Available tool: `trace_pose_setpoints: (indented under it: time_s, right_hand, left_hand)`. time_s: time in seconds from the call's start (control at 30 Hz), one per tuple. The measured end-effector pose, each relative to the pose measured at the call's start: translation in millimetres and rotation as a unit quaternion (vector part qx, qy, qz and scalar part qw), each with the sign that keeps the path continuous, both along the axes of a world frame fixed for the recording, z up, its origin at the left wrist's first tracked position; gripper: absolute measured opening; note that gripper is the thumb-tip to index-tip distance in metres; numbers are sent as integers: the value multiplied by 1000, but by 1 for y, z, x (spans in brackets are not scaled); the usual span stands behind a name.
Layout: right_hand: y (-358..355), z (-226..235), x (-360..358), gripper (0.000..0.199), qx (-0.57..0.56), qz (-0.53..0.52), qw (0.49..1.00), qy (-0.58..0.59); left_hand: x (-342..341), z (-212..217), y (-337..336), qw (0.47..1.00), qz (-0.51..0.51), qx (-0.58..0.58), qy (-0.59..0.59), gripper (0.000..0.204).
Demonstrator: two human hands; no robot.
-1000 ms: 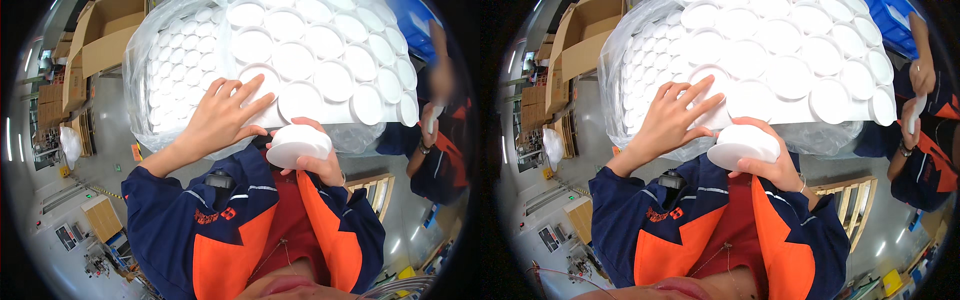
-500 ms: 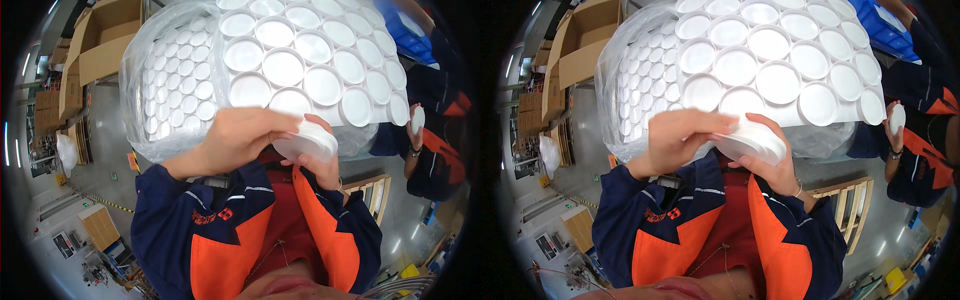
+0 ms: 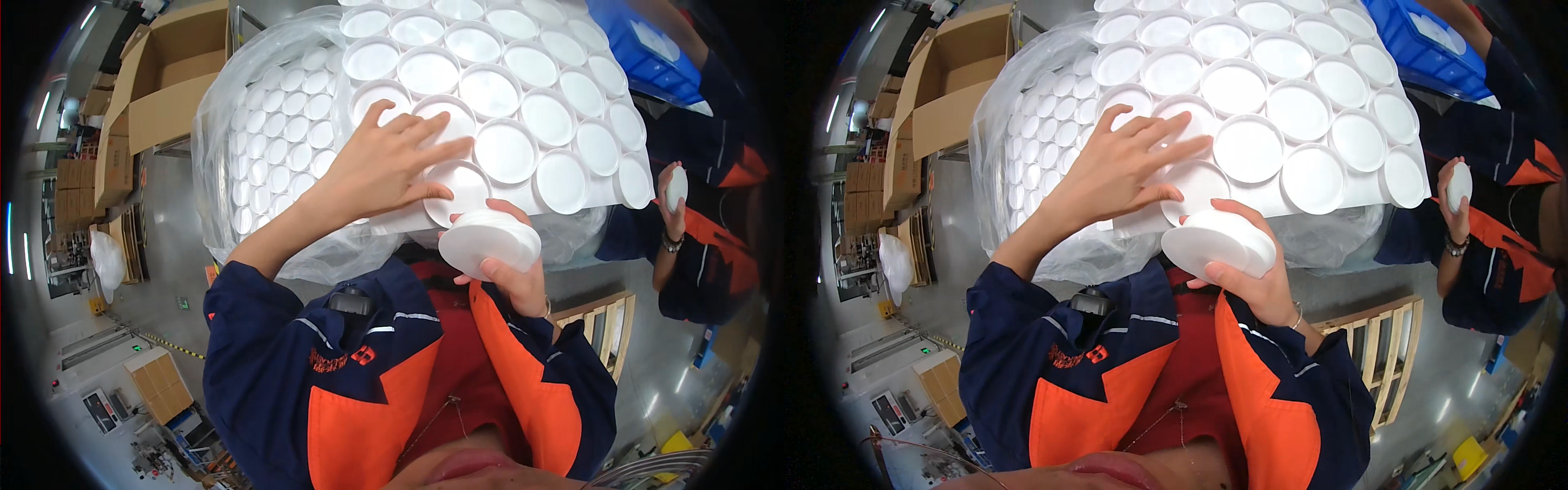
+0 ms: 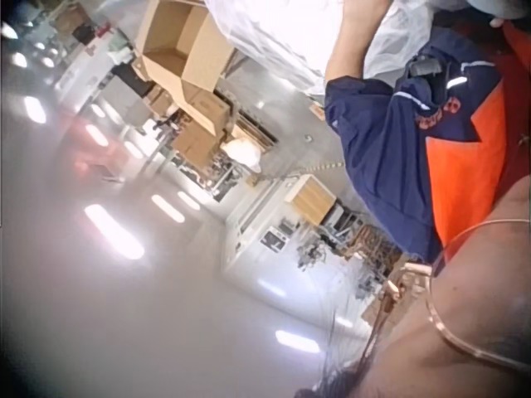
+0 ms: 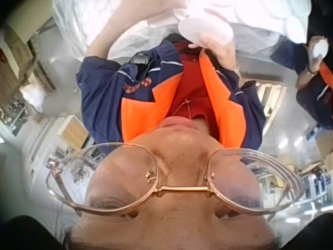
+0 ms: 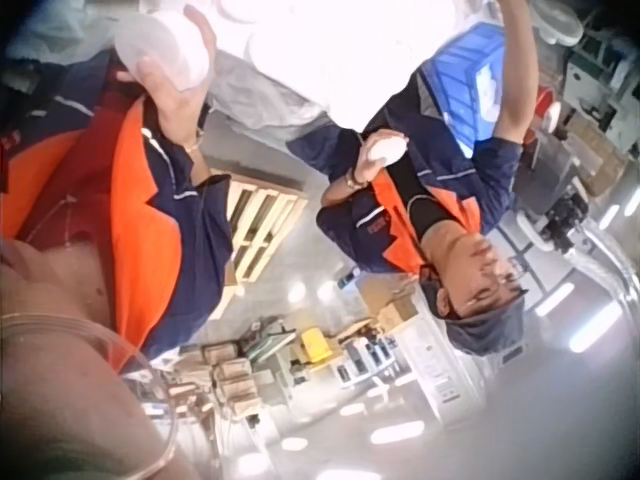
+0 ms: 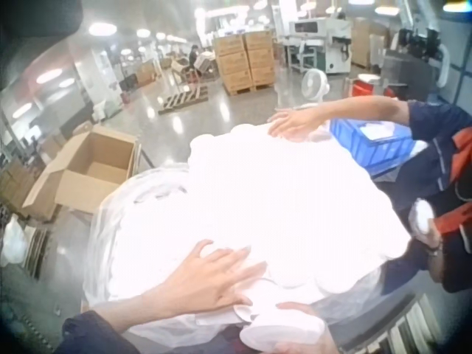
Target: Organizing and packing layers of white plastic lids separated by plastic sheets into a large lined container.
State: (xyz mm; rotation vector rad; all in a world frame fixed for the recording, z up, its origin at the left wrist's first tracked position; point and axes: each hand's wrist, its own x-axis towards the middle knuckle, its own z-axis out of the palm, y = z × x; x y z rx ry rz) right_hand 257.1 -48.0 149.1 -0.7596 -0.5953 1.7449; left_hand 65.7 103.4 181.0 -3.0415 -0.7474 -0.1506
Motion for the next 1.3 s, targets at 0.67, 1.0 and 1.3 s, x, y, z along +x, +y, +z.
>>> trace_pose_setpoints:
  time_s: [0.67,1.0,1.3]
  right_hand:
    - [6,-8,0,68,11,-76,997,-17]
    - [15,-1,-9,66,49,-55,997,-27]
    - [12,-3,-12,65,51,-24,998,-12]
  left_hand:
    - [10,22,-6,970,-29,-166,-175,41]
    - [-21,8,-13,865,118,-86,-480,27]
    - [-58,-8,26,978,117,-101,-137,23]
